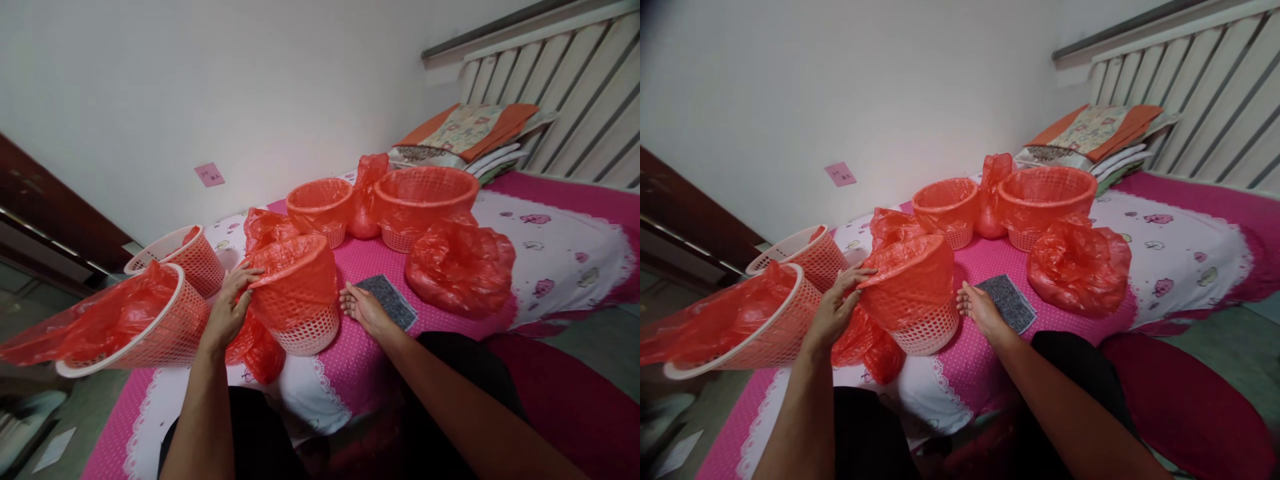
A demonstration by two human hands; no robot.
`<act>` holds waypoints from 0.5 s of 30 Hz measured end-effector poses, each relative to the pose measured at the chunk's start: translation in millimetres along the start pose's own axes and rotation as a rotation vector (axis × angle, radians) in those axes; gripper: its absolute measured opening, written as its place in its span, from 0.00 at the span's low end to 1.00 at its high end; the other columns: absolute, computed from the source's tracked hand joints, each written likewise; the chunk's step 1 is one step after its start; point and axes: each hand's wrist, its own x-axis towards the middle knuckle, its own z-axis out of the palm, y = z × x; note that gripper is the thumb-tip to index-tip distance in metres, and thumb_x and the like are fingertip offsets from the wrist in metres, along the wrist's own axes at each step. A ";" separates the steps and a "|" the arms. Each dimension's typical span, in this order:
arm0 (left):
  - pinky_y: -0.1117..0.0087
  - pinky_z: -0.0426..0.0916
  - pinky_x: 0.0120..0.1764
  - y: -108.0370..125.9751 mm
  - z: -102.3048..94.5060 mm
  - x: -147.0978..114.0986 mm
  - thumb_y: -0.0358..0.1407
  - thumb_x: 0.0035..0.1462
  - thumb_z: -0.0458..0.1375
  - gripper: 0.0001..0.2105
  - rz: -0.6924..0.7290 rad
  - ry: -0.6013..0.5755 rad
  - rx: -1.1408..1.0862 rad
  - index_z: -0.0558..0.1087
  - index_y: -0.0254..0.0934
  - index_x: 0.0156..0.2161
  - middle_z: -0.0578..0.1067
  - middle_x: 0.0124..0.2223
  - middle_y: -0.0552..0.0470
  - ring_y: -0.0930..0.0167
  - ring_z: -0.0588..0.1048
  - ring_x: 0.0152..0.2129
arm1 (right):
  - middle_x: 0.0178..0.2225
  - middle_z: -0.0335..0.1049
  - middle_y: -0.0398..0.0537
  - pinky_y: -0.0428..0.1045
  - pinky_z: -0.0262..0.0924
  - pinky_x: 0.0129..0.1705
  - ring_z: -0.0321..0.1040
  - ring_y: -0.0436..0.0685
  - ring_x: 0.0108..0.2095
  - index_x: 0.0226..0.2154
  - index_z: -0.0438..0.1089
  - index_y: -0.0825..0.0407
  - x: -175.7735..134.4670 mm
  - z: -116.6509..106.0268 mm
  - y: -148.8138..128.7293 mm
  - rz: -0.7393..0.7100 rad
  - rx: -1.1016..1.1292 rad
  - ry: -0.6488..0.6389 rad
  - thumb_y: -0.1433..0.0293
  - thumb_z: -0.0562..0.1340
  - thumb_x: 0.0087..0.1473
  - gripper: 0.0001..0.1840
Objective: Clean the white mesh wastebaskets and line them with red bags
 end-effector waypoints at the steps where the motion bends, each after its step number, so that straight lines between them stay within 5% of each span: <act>1: 0.41 0.48 0.73 -1.2 -1.3 -0.9 0.37 0.67 0.51 0.10 0.000 -0.001 -0.007 0.74 0.41 0.45 0.79 0.61 0.43 0.58 0.63 0.70 | 0.25 0.75 0.49 0.47 0.62 0.26 0.68 0.52 0.24 0.28 0.75 0.51 0.1 1.7 -1.0 0.018 0.009 -0.002 0.52 0.73 0.55 0.20; 8: 0.37 0.40 0.73 1.8 0.4 -2.3 0.31 0.56 0.50 0.10 0.011 -0.009 0.012 0.73 0.42 0.39 0.81 0.59 0.47 0.58 0.67 0.68 | 0.28 0.77 0.43 0.47 0.64 0.31 0.70 0.51 0.27 0.29 0.73 0.49 0.7 17.2 0.4 -0.055 0.023 -0.118 0.53 0.79 0.44 0.22; 15: 0.40 0.53 0.71 -10.8 -4.6 -2.5 0.31 0.58 0.50 0.09 0.000 -0.013 -0.031 0.72 0.42 0.37 0.80 0.58 0.45 0.57 0.66 0.69 | 0.24 0.72 0.40 0.47 0.60 0.31 0.68 0.50 0.25 0.26 0.71 0.49 3.1 9.1 7.1 -0.071 -0.021 -0.102 0.63 0.77 0.41 0.16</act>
